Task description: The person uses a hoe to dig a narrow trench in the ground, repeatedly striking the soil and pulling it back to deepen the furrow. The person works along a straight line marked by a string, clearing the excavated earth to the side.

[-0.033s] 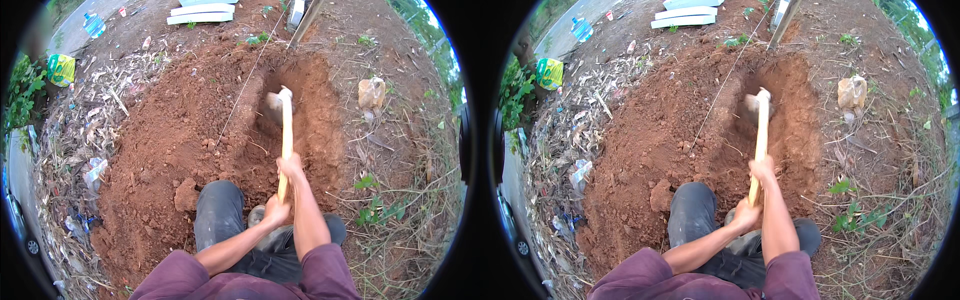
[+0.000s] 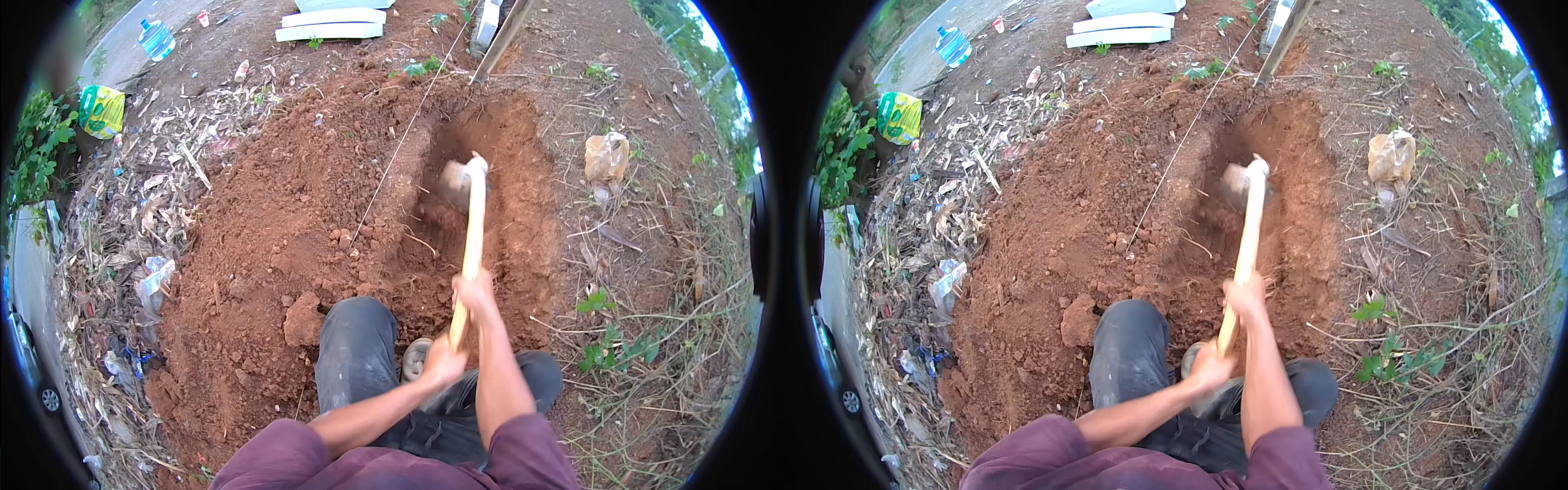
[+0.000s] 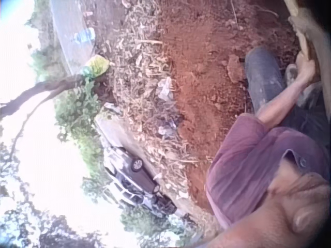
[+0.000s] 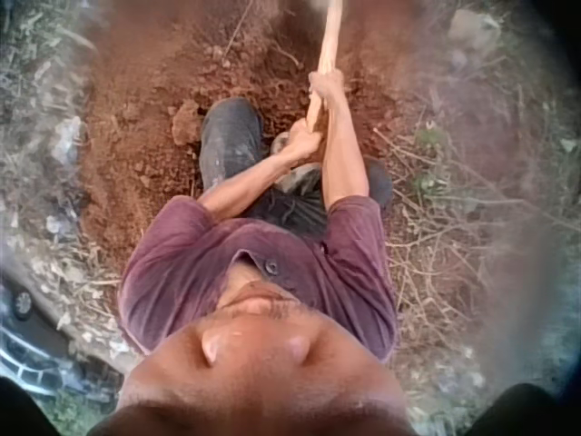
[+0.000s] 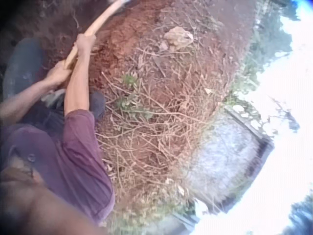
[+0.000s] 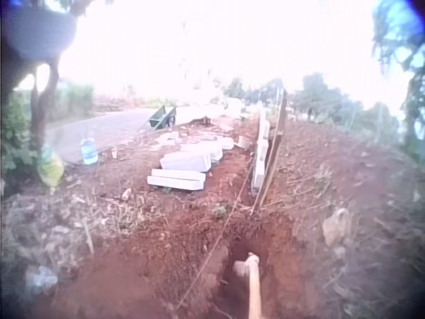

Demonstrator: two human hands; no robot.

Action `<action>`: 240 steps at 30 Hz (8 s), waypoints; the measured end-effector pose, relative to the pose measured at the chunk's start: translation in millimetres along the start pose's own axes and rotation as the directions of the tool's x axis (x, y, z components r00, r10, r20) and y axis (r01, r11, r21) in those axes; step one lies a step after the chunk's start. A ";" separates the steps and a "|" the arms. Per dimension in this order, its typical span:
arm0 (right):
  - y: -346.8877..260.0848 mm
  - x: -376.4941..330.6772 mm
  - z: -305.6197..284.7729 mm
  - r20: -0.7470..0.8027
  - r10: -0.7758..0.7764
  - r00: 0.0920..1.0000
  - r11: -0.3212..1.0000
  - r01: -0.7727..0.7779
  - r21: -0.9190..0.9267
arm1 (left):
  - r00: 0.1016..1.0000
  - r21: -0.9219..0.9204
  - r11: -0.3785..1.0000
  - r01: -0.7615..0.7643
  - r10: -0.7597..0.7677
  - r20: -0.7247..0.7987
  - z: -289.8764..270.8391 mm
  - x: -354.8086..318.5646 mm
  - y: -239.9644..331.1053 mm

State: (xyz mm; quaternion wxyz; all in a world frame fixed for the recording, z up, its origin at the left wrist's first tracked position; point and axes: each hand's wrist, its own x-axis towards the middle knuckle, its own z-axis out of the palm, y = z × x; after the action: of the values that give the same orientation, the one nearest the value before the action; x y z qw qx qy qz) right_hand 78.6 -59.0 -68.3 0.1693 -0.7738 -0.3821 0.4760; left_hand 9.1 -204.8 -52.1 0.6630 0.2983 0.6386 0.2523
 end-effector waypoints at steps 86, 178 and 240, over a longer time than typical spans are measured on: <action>-39.2 81.7 8.6 0.018 -0.084 0.996 0.985 0.086 -0.149 | 0.994 -0.214 0.971 0.108 -0.102 0.039 -0.2 66.2 49.7; -90.8 67.1 3.6 0.220 -0.064 0.973 0.735 0.195 -0.649 | 0.913 -0.850 0.385 0.359 0.043 0.405 6.7 -14.2 60.2; -149.9 -17.4 -20.6 0.078 -0.003 0.997 0.909 0.035 -0.415 | 0.992 0.037 0.999 -0.008 0.013 -0.128 -33.9 -13.2 148.4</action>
State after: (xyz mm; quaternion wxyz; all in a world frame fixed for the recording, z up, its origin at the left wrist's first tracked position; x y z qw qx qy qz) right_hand 27.5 27.6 46.1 -0.0093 -0.7699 -0.4884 0.4107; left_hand -18.5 -108.7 63.4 0.6137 0.2967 0.6828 0.2629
